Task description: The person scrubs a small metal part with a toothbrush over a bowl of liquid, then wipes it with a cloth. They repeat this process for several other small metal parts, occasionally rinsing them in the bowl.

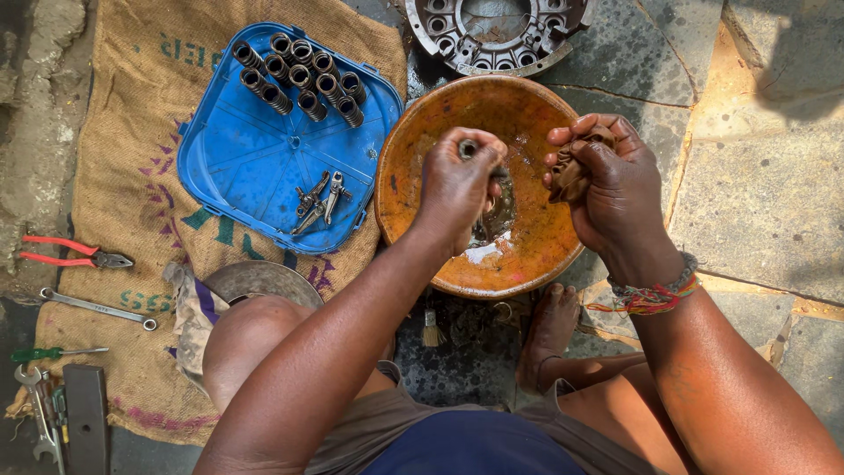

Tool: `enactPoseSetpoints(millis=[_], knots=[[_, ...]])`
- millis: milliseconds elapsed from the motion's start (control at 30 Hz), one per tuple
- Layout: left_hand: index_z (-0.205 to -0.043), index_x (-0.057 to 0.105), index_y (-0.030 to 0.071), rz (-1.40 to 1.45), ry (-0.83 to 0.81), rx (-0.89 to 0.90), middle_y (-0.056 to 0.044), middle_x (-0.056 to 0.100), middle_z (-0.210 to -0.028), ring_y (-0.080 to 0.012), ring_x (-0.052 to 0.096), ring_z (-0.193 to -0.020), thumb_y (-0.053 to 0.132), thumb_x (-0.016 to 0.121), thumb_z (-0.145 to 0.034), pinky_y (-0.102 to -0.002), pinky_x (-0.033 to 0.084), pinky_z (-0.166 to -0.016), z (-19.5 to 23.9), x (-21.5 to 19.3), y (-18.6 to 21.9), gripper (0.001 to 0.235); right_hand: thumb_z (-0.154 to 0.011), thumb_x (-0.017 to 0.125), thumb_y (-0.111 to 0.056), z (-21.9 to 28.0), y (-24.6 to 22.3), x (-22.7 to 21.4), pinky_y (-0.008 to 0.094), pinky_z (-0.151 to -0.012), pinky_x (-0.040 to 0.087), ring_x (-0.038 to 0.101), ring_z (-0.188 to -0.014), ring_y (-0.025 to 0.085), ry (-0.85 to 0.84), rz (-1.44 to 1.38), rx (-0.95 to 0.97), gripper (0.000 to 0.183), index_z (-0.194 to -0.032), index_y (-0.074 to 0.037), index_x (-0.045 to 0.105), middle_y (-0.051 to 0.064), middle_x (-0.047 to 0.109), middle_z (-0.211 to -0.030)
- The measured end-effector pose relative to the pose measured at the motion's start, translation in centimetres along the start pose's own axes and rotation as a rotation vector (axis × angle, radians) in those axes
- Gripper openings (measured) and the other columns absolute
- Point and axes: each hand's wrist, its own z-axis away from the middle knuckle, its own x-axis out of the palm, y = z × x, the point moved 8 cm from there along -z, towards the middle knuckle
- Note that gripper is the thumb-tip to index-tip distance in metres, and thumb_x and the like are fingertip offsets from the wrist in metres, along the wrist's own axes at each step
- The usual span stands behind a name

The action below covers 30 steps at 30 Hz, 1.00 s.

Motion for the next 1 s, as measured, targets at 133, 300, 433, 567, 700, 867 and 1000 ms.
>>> enactPoseSetpoints(millis=[133, 300, 433, 567, 700, 867, 1000], knots=[[-0.129, 0.044, 0.004, 0.263, 0.068, -0.062, -0.014, 0.063, -0.098, -0.0143, 0.063, -0.066, 0.011, 0.069, -0.091, -0.027, 0.052, -0.050, -1.1, -1.5, -0.1, 0.046, -0.104, 0.063, -0.005, -0.1, 0.3, 0.2, 0.033, -0.070, 0.059, 0.069, -0.084, 0.018, -0.033, 0.100, 0.021, 0.013, -0.117, -0.006, 0.061, 0.010, 0.069, -0.103], [-0.129, 0.046, 0.001, 0.282, 0.004, 0.018, -0.016, 0.063, -0.102, -0.0150, 0.069, -0.075, 0.007, 0.066, -0.094, -0.027, 0.056, -0.058, -1.0, -1.0, 0.3, 0.041, -0.101, 0.068, -0.011, 0.3, 1.5, 2.5, 0.026, -0.062, 0.055, 0.066, -0.076, 0.012, -0.070, 0.294, 0.097, 0.017, -0.117, -0.005, 0.065, 0.007, 0.070, -0.096], [-0.124, 0.056, 0.000, 0.238, -0.060, 0.134, -0.008, 0.062, -0.108, -0.0121, 0.066, -0.084, 0.006, 0.067, -0.098, -0.027, 0.057, -0.066, 0.4, -0.3, 1.1, 0.030, -0.097, 0.073, -0.009, 1.1, 1.9, 4.4, 0.022, -0.065, 0.055, 0.065, -0.078, 0.005, -0.107, 0.422, 0.067, 0.018, -0.113, -0.006, 0.064, 0.001, 0.070, -0.096], [-0.126, 0.061, 0.001, 0.289, -0.144, 0.098, -0.005, 0.067, -0.104, -0.0080, 0.064, -0.087, 0.013, 0.062, -0.102, -0.024, 0.057, -0.069, 0.7, 0.7, 0.6, 0.027, -0.097, 0.074, -0.008, 1.0, 1.9, 3.9, 0.021, -0.060, 0.051, 0.064, -0.071, 0.005, -0.036, 0.388, 0.051, 0.015, -0.109, -0.005, 0.066, 0.001, 0.070, -0.088], [-0.136, 0.058, 0.001, 0.216, -0.183, 0.090, -0.005, 0.066, -0.103, -0.0072, 0.060, -0.080, 0.016, 0.061, -0.104, -0.023, 0.053, -0.063, 0.8, 1.2, -0.1, 0.035, -0.097, 0.073, -0.007, 1.0, 1.4, 3.6, 0.020, -0.060, 0.051, 0.065, -0.072, 0.005, -0.044, 0.412, 0.007, 0.016, -0.111, -0.004, 0.066, 0.001, 0.071, -0.090], [-0.142, 0.048, 0.009, 0.320, -0.187, -0.076, -0.012, 0.063, -0.088, -0.0132, 0.061, -0.059, 0.024, 0.056, -0.104, -0.027, 0.054, -0.047, 0.5, 1.2, -1.0, 0.042, -0.098, 0.075, -0.005, 0.8, 0.2, 4.0, 0.020, -0.064, 0.053, 0.065, -0.076, 0.004, -0.039, 0.517, -0.045, 0.013, -0.109, 0.000, 0.070, 0.002, 0.073, -0.092], [-0.129, 0.054, 0.003, 0.373, -0.179, -0.137, -0.010, 0.064, -0.087, -0.0153, 0.062, -0.053, 0.027, 0.055, -0.104, -0.027, 0.050, -0.041, 1.2, 1.1, -2.0, 0.034, -0.098, 0.074, -0.009, 0.7, -0.4, 4.0, 0.019, -0.058, 0.049, 0.062, -0.068, 0.004, 0.004, 0.600, -0.072, 0.015, -0.110, -0.001, 0.072, 0.002, 0.072, -0.087]])
